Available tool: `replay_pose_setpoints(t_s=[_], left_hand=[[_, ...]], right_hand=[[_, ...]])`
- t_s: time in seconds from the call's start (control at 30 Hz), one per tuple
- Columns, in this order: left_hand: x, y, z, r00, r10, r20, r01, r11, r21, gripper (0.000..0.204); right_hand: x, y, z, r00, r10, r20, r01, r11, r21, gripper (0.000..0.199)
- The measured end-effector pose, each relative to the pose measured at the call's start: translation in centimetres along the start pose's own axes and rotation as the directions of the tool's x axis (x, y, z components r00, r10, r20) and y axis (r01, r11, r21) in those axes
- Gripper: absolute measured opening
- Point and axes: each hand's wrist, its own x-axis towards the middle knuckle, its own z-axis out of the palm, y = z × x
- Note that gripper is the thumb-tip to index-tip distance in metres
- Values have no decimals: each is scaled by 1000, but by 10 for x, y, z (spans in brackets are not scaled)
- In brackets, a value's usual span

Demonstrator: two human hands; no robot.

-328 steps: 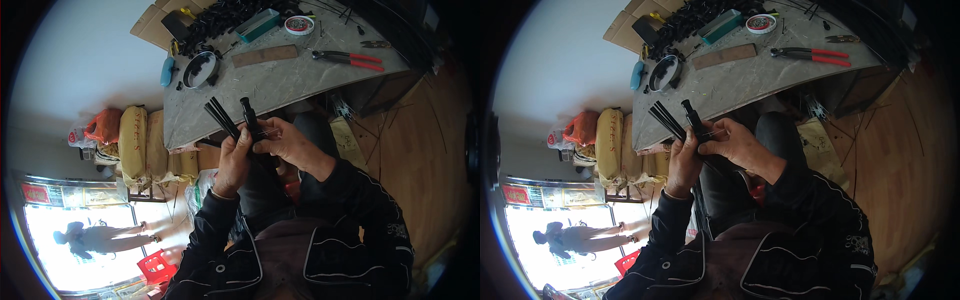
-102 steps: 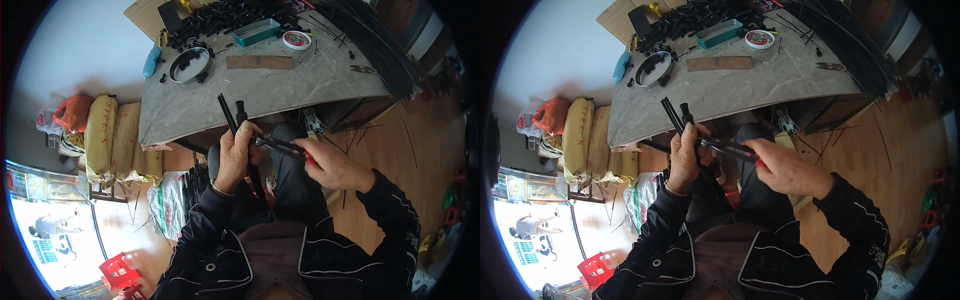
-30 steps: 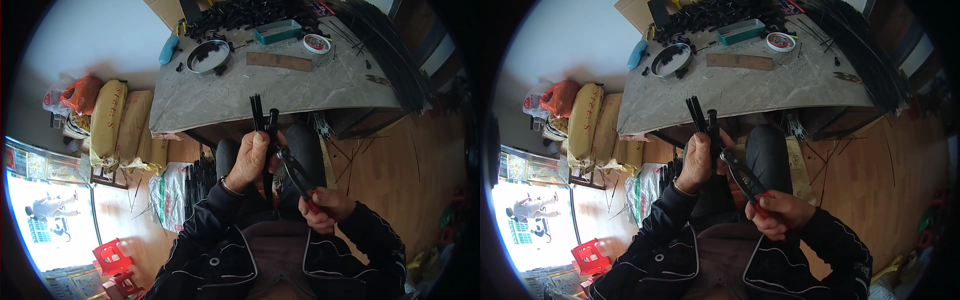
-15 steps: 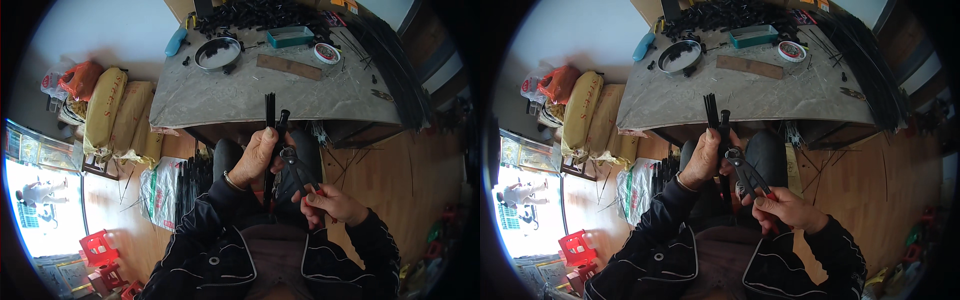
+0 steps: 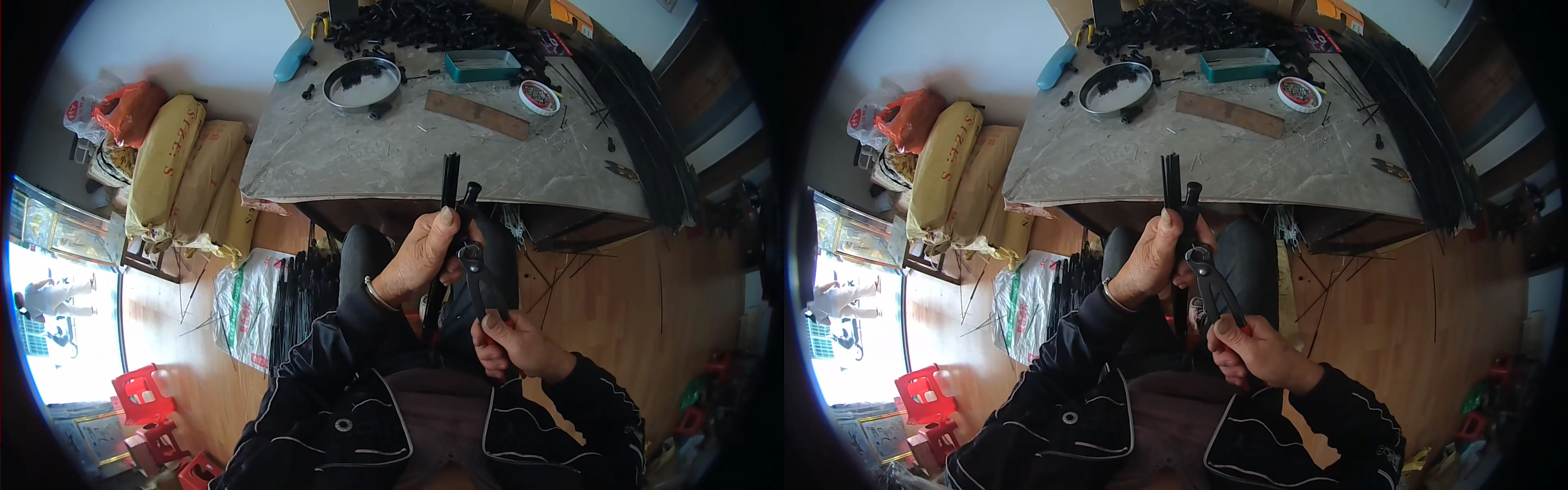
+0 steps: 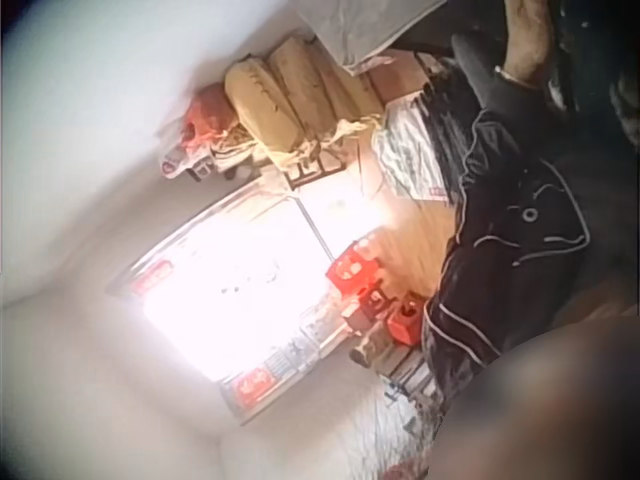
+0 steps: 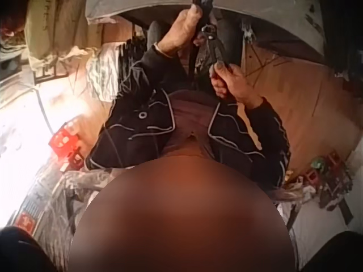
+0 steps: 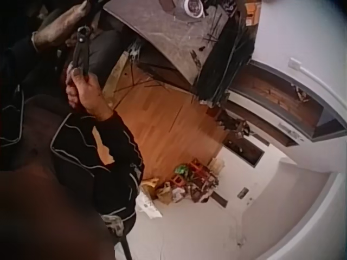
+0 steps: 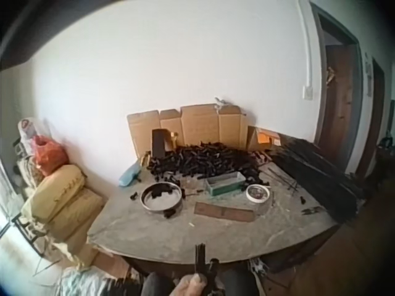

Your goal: Measuring and cutting black cable or rod components using a ruler and pliers at a workbench.

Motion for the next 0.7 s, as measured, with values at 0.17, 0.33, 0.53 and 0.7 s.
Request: replay_pose_setpoints(t_s=[0.17,0.33,0.53,0.7], left_hand=[[6,4,7,990,49,-134,-40,997,70,61],[23,-16,-20,926,119,-358,-79,989,125,56],[39,-23,-40,919,58,-390,-16,994,109,58],[35,-12,-41,915,13,-403,-8,1000,14,58]], right_hand=[[16,9,16,995,-58,-86,64,995,78,39],[44,-19,-28,618,-723,-309,298,579,-759,16],[75,-173,-151,188,-964,-190,-298,129,-946,20],[122,-255,-212,276,-923,-270,-502,101,-859,29]])
